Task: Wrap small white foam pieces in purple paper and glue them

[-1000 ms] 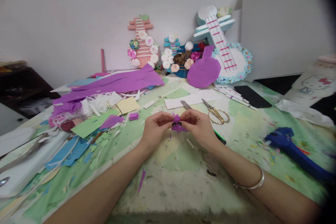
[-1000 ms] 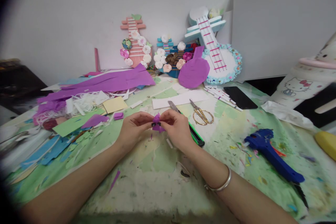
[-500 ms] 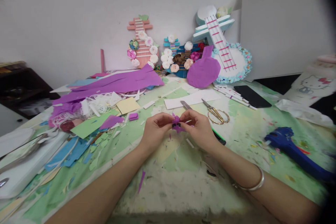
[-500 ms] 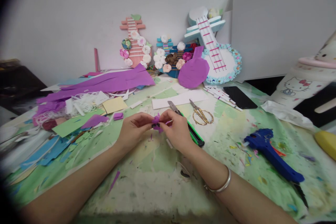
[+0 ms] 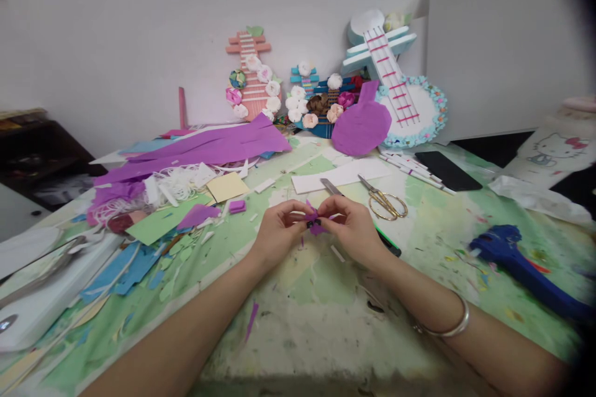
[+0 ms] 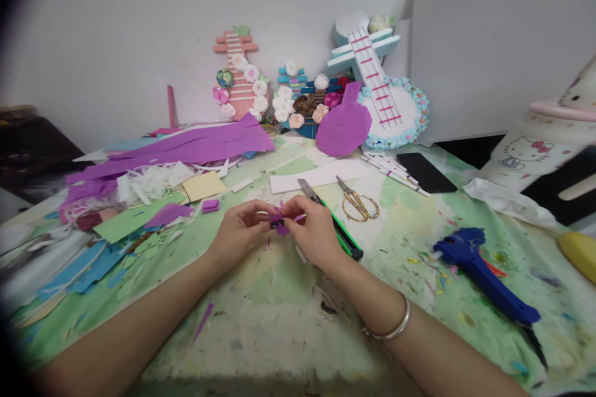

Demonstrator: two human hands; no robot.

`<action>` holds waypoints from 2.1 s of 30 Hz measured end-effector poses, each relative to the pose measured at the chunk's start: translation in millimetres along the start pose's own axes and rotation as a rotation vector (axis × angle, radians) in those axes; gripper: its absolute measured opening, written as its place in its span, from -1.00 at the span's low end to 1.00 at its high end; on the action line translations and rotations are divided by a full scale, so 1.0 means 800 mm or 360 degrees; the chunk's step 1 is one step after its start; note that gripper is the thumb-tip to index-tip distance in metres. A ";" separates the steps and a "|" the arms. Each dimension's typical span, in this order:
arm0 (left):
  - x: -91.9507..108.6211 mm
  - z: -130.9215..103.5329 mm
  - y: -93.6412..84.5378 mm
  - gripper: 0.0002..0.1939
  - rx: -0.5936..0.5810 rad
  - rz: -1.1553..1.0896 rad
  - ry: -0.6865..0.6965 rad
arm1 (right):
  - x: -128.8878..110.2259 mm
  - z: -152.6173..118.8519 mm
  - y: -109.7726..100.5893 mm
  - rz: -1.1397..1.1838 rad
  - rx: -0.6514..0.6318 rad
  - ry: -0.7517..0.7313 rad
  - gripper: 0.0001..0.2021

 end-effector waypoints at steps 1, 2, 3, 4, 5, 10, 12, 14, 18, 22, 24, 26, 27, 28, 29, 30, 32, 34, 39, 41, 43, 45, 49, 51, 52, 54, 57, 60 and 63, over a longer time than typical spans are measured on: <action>0.001 0.000 0.000 -0.85 -0.0001 -0.0005 0.0001 | 0.000 0.000 0.000 0.0007 -0.0002 0.0001 -0.94; 0.002 0.000 0.000 -0.86 0.0000 -0.0004 0.0008 | 0.000 0.000 0.001 0.0016 -0.0003 0.0002 -0.94; 0.004 0.000 0.000 -0.86 0.0006 0.0000 0.0018 | 0.000 0.000 0.001 0.0027 -0.0002 0.0005 -0.94; 0.005 0.000 -0.001 -0.87 0.0013 0.0009 0.0025 | 0.000 0.000 0.001 0.0039 -0.0002 0.0008 -0.94; 0.006 0.000 -0.001 -0.88 0.0017 0.0020 0.0027 | 0.000 0.000 0.001 0.0051 -0.0004 0.0012 -0.93; 0.010 0.001 -0.002 -0.92 0.0006 0.0052 0.0119 | 0.002 -0.001 0.002 0.0097 -0.0043 0.0065 -0.93; 0.012 0.001 -0.002 -0.93 0.0004 0.0056 0.0169 | 0.002 -0.001 0.003 0.0117 -0.0054 0.0093 -0.93; 0.010 0.002 -0.004 -0.91 0.0019 0.0066 0.0150 | 0.003 -0.001 0.004 0.0135 -0.0066 0.0122 -0.93; 0.007 0.004 -0.011 -0.73 0.0113 0.0034 0.0088 | 0.008 -0.001 0.007 0.0150 -0.0071 0.0192 -0.90; 0.005 0.006 -0.015 -0.68 0.0181 0.0059 0.0061 | 0.013 0.000 0.006 0.0148 -0.0057 0.0235 -0.88; 0.005 0.006 -0.014 -0.76 0.0173 0.0119 0.0089 | 0.013 0.000 0.005 0.0147 -0.0048 0.0244 -0.87; 0.006 0.005 -0.013 -0.80 0.0167 0.0155 0.0104 | 0.013 0.001 0.004 0.0165 -0.0031 0.0257 -0.86; 0.006 0.005 -0.013 -0.81 0.0168 0.0159 0.0107 | 0.013 0.001 0.003 0.0177 -0.0025 0.0264 -0.84; 0.007 0.005 -0.013 -0.82 0.0171 0.0152 0.0112 | 0.012 0.001 0.003 0.0185 -0.0021 0.0271 -0.84; 0.008 0.005 -0.012 -0.83 0.0170 0.0139 0.0118 | 0.012 0.001 0.003 0.0189 -0.0021 0.0276 -0.83; 0.009 0.005 -0.012 -0.84 0.0172 0.0127 0.0124 | 0.012 0.001 0.004 0.0188 -0.0025 0.0282 -0.82; 0.010 0.006 -0.013 -0.86 0.0184 0.0118 0.0126 | 0.012 0.000 0.005 0.0184 -0.0044 0.0297 -0.82; 0.010 0.005 -0.013 -0.87 0.0179 0.0137 0.0109 | 0.013 0.000 0.006 0.0181 -0.0065 0.0302 -0.81; 0.008 0.003 -0.008 -0.89 0.0121 0.0163 0.0087 | 0.016 0.000 0.009 0.0160 -0.0093 0.0279 -0.83; 0.008 0.003 -0.008 -0.89 0.0111 0.0168 0.0078 | 0.017 0.000 0.009 0.0157 -0.0093 0.0285 -0.83; 0.007 0.003 -0.008 -0.88 0.0105 0.0182 0.0056 | 0.018 0.000 0.009 0.0159 -0.0101 0.0314 -0.83; 0.006 0.002 -0.009 -0.86 0.0106 0.0182 0.0022 | 0.019 -0.001 0.009 0.0157 -0.0113 0.0346 -0.84; -0.002 0.001 -0.009 -0.83 0.0085 0.0095 -0.0129 | 0.016 0.000 0.006 0.0160 -0.0111 0.0365 -0.90; -0.006 -0.001 -0.007 -0.82 0.0049 0.0047 -0.0209 | 0.017 0.000 0.006 0.0166 -0.0127 0.0402 -0.90; -0.007 -0.001 -0.007 -0.82 0.0037 0.0036 -0.0231 | 0.018 -0.001 0.006 0.0166 -0.0137 0.0423 -0.90; -0.006 -0.002 -0.008 -0.82 0.0042 0.0030 -0.0232 | 0.018 -0.001 0.006 0.0175 -0.0141 0.0449 -0.89; -0.001 -0.001 -0.009 -0.79 0.0052 0.0025 -0.0199 | 0.016 0.000 0.007 0.0202 -0.0142 0.0448 -0.88; 0.000 -0.001 -0.008 -0.73 0.0037 0.0045 -0.0161 | 0.015 -0.001 0.007 0.0173 -0.0144 0.0430 -0.88; 0.000 0.000 -0.010 -0.68 0.0072 0.0075 -0.0114 | 0.013 -0.002 0.008 0.0123 -0.0141 0.0398 -0.89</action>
Point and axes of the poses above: each hand's wrist, its own z-axis towards the middle knuckle, its own y-axis out of the palm, x = y × z, the point moved 9 cm from there along z, towards the middle knuckle, and after that the axes turned 15 degrees about x, right-handed, at the moved point
